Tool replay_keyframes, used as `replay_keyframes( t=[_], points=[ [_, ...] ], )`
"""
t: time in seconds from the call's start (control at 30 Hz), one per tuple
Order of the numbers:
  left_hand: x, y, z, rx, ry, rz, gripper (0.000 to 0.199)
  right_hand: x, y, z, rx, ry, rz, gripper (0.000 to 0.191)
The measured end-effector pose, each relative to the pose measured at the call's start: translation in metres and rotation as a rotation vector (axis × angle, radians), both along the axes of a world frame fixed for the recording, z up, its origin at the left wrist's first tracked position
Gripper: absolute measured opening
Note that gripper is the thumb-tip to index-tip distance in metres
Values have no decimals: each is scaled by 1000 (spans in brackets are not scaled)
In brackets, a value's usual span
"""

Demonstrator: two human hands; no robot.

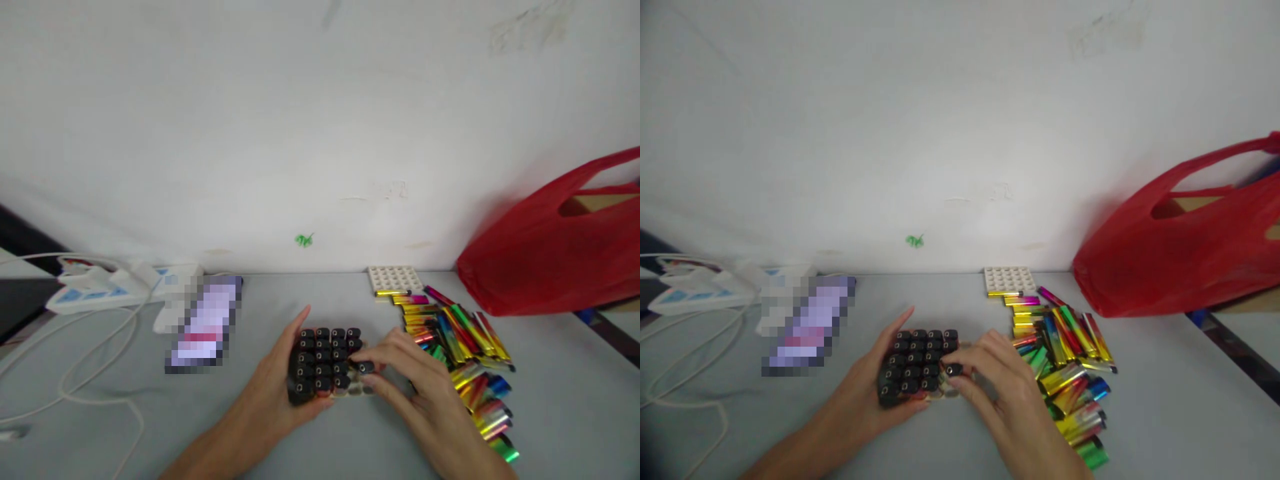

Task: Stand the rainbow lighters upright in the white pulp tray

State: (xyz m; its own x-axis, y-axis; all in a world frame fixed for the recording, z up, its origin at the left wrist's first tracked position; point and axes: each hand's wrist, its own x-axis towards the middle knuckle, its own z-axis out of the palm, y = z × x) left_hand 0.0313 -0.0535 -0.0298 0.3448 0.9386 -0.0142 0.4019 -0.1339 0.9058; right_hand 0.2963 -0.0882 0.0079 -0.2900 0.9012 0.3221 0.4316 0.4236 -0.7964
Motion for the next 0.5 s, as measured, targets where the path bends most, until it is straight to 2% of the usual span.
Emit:
replay_keyframes(
  t=[0.13, 0.3, 0.5],
  points=[
    [1, 1, 0, 1, -21, -3, 120, 1, -1, -5, 15, -64, 24, 18],
    [3, 2, 3, -21, -11, 6, 121, 1, -2, -10, 12, -66, -35, 27],
    [3, 0, 6, -14, 4, 0, 120, -4, -4, -6, 20, -51, -126, 14]
  ],
)
